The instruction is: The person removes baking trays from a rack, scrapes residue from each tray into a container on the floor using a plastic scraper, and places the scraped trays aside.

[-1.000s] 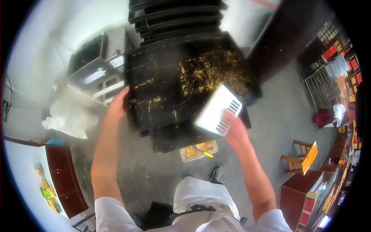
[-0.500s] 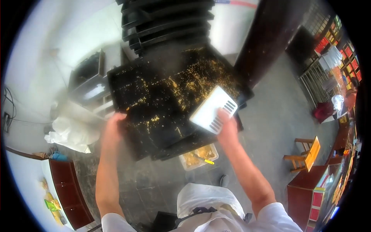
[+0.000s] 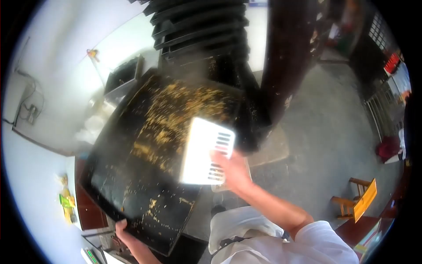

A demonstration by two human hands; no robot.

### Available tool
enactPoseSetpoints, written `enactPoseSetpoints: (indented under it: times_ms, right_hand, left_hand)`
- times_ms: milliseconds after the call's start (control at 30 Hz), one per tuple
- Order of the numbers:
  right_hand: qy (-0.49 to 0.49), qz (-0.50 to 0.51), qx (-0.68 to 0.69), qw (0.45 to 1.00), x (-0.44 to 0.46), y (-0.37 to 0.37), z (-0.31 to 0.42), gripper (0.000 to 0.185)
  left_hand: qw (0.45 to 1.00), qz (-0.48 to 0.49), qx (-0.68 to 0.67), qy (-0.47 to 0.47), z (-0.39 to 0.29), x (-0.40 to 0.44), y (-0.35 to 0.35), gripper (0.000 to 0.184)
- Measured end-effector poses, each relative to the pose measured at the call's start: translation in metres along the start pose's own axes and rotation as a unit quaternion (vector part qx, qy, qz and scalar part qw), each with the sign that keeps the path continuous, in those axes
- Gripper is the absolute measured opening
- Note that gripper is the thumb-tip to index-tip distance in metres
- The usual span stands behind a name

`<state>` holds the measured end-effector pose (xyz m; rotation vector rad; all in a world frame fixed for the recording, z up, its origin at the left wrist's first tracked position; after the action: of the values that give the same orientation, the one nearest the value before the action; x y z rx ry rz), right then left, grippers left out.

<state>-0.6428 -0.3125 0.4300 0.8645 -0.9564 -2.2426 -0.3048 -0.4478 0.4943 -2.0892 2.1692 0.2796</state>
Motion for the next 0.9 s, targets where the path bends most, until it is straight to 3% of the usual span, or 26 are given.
enactPoseSetpoints:
  times_ms: [67,167,367,533,567,600,667,700,767,900]
  right_hand:
    - [0.084,0.054,-0.024,0.995,-0.017,0.014,-0.007,0.031]
    - [0.142,0.14,-0.012,0.98,-0.043,0.032,-0.034,0.032]
    - [0.275,0.228,-0.064,0.932,-0.095,0.047,-0.106,0.034]
    - [0.331,0.238,-0.135,0.903,-0.126,0.02,-0.175,0.033]
    - [0.347,0.232,-0.14,0.898,-0.132,0.011,-0.187,0.031]
    - [0.373,0.202,-0.153,0.893,-0.135,0.003,-0.202,0.03]
    - [0.416,0.168,-0.149,0.881,-0.142,-0.028,-0.23,0.029]
    - [0.418,0.154,-0.15,0.883,-0.145,-0.049,-0.244,0.026]
    - [0.468,0.13,-0.128,0.865,-0.145,-0.098,-0.262,0.023]
    - [0.462,0.031,-0.148,0.874,-0.148,-0.211,-0.298,0.021]
  left_hand:
    - [0.984,-0.154,0.033,0.081,0.006,-0.082,0.001,0.048]
    - [0.947,-0.286,-0.064,-0.13,0.019,-0.13,-0.114,0.044]
    - [0.917,-0.394,-0.04,-0.054,0.003,-0.243,-0.139,0.041]
    - [0.896,-0.432,-0.085,-0.052,0.051,-0.304,-0.192,0.038]
    - [0.901,-0.422,-0.079,-0.065,0.065,-0.315,-0.211,0.044]
    - [0.921,-0.378,0.077,0.06,0.084,-0.32,-0.202,0.051]
    - [0.946,-0.32,0.025,0.038,0.104,-0.327,-0.21,0.056]
    - [0.929,-0.306,-0.182,-0.101,0.104,-0.319,-0.23,0.055]
    - [0.926,-0.34,-0.139,-0.09,0.129,-0.317,-0.226,0.054]
    - [0.934,-0.324,-0.104,-0.112,0.2,-0.305,-0.226,0.069]
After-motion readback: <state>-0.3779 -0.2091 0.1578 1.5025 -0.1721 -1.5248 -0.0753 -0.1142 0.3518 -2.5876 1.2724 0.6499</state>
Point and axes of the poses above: each hand's wrist, its own x-axis towards the middle knuckle, its own y-axis out of the palm, z = x × y, the point moved 1 cm from there along x, towards the middle knuckle, and after that the axes turned 8 degrees about x, right-handed, at the moved point
